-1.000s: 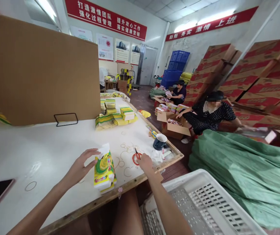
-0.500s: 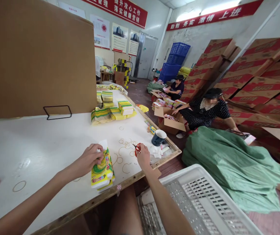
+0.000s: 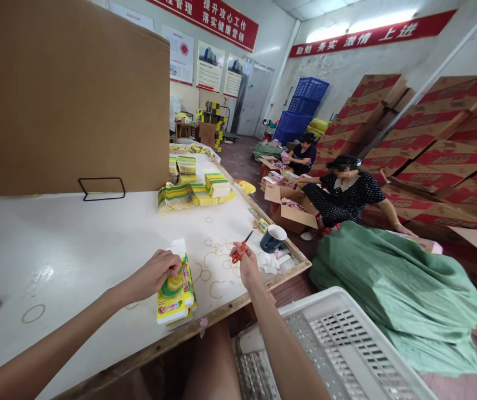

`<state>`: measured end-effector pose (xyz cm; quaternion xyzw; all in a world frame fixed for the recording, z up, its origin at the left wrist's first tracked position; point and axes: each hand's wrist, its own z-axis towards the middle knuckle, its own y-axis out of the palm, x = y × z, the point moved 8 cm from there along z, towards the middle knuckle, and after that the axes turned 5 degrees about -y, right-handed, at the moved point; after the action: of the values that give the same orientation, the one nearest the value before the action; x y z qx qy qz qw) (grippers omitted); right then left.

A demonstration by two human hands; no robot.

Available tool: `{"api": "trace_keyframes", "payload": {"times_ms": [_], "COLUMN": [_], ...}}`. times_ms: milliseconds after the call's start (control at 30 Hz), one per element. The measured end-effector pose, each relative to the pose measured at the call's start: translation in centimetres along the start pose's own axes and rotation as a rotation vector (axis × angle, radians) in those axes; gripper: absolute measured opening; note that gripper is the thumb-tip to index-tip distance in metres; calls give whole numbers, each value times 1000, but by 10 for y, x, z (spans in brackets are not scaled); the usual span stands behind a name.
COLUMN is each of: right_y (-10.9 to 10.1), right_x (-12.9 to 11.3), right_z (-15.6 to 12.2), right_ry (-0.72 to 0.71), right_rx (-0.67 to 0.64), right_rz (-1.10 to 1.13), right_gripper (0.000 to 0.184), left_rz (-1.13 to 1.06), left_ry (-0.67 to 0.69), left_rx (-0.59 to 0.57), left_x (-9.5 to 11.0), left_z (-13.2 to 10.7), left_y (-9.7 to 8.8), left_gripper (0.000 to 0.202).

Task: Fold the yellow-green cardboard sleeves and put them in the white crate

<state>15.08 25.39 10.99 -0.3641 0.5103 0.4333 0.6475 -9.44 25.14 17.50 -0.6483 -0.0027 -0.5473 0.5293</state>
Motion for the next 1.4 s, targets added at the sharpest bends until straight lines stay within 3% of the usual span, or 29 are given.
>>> {"api": "trace_keyframes", "payload": {"times_ms": [233, 367, 467, 600, 667, 733, 800, 867, 1000, 1100, 1167, 1300, 1400], "right_y": [40, 47, 47, 61, 82, 113, 133, 144, 147, 140, 132, 110, 108], "right_x": [-36, -33, -35, -61, -73, -76, -74, -66, -51, -50, -55, -77, -82], "right_z": [-34, -33, -35, -68, -99, -138, -163, -171, -163, -157, -147, -112, -97], "right_ry": [148, 218, 226, 263, 368, 601, 766, 850, 914, 872, 730, 176, -18], "right_rx": [-157, -176, -141, -187, -309, -526, -628, -622, -492, -388, -355, -327, -304], "right_rz": [253, 328, 358, 401, 436, 543, 613, 651, 705, 664, 541, -163, -486], "right_gripper": [51, 60, 56, 59, 68, 76, 80, 80, 70, 62, 61, 50, 15], "left_rz": [-349, -497, -575, -675, -719, -754, -784, -810, -874, -928, -956, -957, -889], "left_ry": [-109, -127, -136, -170, -191, -202, -206, -203, -182, -164, -157, -159, -190], "left_rx": [-114, -148, -161, -152, -125, -98, -80, -67, -56, -17, 32, 125, 188], "left_x": [-14, -18, -16, -16, -18, -20, -21, -21, -18, -18, -22, -32, -45], "left_z": [5, 6, 3, 1, 1, 3, 4, 5, 2, 0, -1, -3, -1], "left_y": [6, 8, 7, 6, 7, 8, 10, 12, 7, -3, -11, -15, -13], "left_gripper": [7, 6, 13, 20, 21, 23, 25, 27, 31, 33, 34, 36, 28]}}
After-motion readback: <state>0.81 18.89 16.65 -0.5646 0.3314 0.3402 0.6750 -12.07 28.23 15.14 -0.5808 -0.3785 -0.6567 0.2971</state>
